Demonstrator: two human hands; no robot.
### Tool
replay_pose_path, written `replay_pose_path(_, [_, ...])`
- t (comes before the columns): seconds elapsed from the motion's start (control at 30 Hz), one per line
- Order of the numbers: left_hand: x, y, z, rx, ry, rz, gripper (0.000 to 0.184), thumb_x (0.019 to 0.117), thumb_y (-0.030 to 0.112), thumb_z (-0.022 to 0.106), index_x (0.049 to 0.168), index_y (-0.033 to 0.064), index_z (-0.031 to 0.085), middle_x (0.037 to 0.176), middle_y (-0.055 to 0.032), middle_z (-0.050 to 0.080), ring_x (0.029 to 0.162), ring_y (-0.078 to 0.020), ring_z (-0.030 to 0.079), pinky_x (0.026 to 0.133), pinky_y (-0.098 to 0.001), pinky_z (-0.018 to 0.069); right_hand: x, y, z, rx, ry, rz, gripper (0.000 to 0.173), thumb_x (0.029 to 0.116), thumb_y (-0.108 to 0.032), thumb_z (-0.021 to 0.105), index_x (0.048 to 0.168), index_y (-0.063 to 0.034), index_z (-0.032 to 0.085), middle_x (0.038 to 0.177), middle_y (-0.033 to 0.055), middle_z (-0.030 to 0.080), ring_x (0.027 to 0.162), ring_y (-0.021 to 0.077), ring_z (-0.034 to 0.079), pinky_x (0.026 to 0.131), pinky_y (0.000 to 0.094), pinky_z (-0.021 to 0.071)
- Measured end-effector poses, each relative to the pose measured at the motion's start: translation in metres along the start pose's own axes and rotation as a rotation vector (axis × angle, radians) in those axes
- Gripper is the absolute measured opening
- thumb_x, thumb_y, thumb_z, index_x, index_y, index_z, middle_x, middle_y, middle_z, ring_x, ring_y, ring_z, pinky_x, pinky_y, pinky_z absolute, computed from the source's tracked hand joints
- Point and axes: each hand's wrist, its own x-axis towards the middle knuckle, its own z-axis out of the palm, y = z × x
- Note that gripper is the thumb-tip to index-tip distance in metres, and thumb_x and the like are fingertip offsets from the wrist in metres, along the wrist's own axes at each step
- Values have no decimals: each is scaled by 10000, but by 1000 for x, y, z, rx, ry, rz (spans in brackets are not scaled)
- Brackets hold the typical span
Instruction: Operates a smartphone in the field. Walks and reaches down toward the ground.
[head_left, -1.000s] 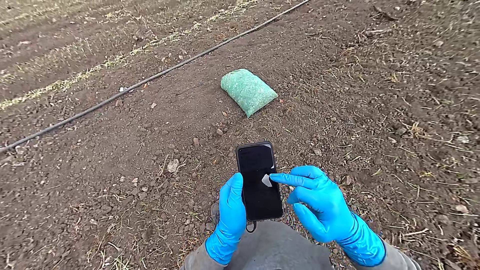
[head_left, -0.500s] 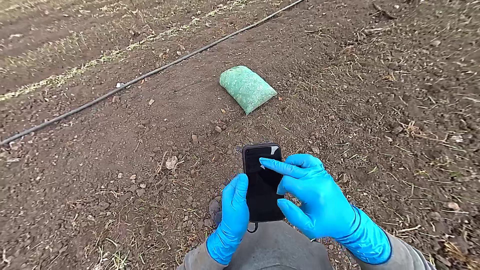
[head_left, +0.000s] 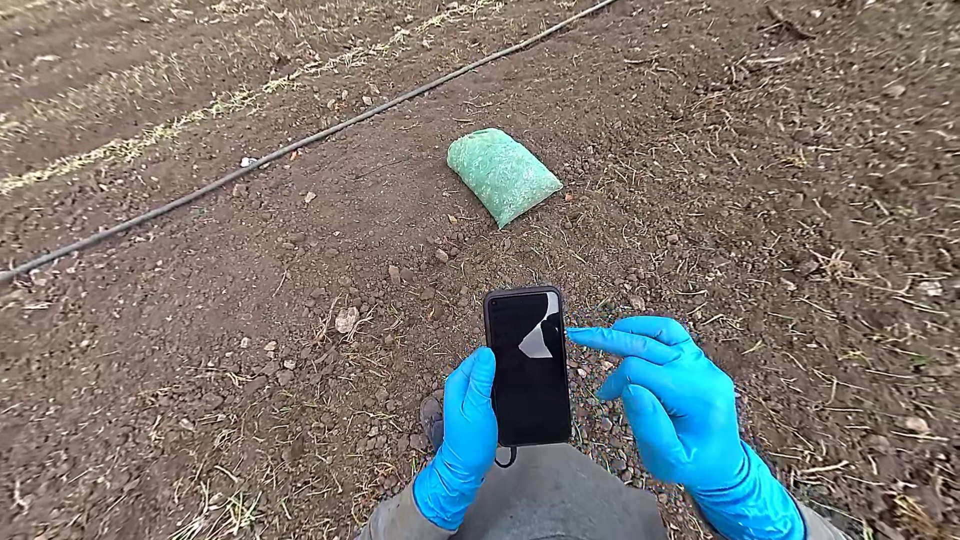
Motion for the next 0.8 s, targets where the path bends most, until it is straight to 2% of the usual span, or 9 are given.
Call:
replay_pose_path(0.13, [-1,-2,1,9,-1,-2,455,1120,275,367,1021,11,725,922,-126,749,888,-194,749,858,-386,634,-9,-1,6,5,-10,30,510,1061,-319,338,624,-170,556,1226,-7,745,1188,141,629,1023,350,432])
replay_pose_path(0.23, [-2,-4,3,7,-34,-4,459,1123,285,366,1037,11,724,929,-126,750,891,-192,749,860,-387,634,-8,-5,8,-38,-81,15,482,1042,-317,352,661,-168,607,1322,-6,703,1252,146,590,1046,367,405])
replay_pose_path(0.33, [-3,-6,5,-14,-50,-15,462,1120,296,373,1041,5,722,932,-128,750,894,-194,748,862,-392,632,-4,-7,7,-64,-115,-3,445,1029,-341,368,844,-164,733,1414,10,645,1345,176,529,1111,387,375])
replay_pose_path(0.4, [-3,-6,7,-18,-53,-22,468,1121,310,376,1045,5,724,943,-127,751,906,-193,748,872,-391,629,-1,-9,6,-76,-110,-2,440,1025,-360,363,986,-174,760,1448,10,617,1362,182,512,1120,392,375])
replay_pose_path(0.5, [-2,-6,5,-15,-60,-22,475,1124,297,361,1025,2,720,921,-131,749,883,-197,750,849,-390,636,-3,-10,6,-49,-52,23,421,1025,-350,372,1184,-175,720,1461,15,603,1338,177,540,1104,391,427])
replay_pose_path(0.6, [-1,-5,4,-16,-53,-12,475,1125,285,351,995,16,720,877,-113,746,831,-176,749,800,-367,643,-9,-9,10,12,6,52,449,1029,-337,374,1370,-164,609,1453,33,601,1336,194,558,1078,412,489])
replay_pose_path(0.67, [-1,-5,3,-20,-49,-7,473,1127,279,347,998,17,719,880,-115,745,829,-178,747,799,-363,642,-17,-8,13,86,43,101,458,1039,-329,361,1426,-184,559,1418,16,625,1306,197,584,1070,432,508])
replay_pose_path(0.8, [0,-5,1,-16,-34,-7,462,1125,268,353,1019,14,724,906,-125,748,857,-190,747,828,-373,639,-34,-4,23,227,106,272,457,1077,-338,326,1388,-152,605,1290,41,690,1173,219,666,987,448,580])
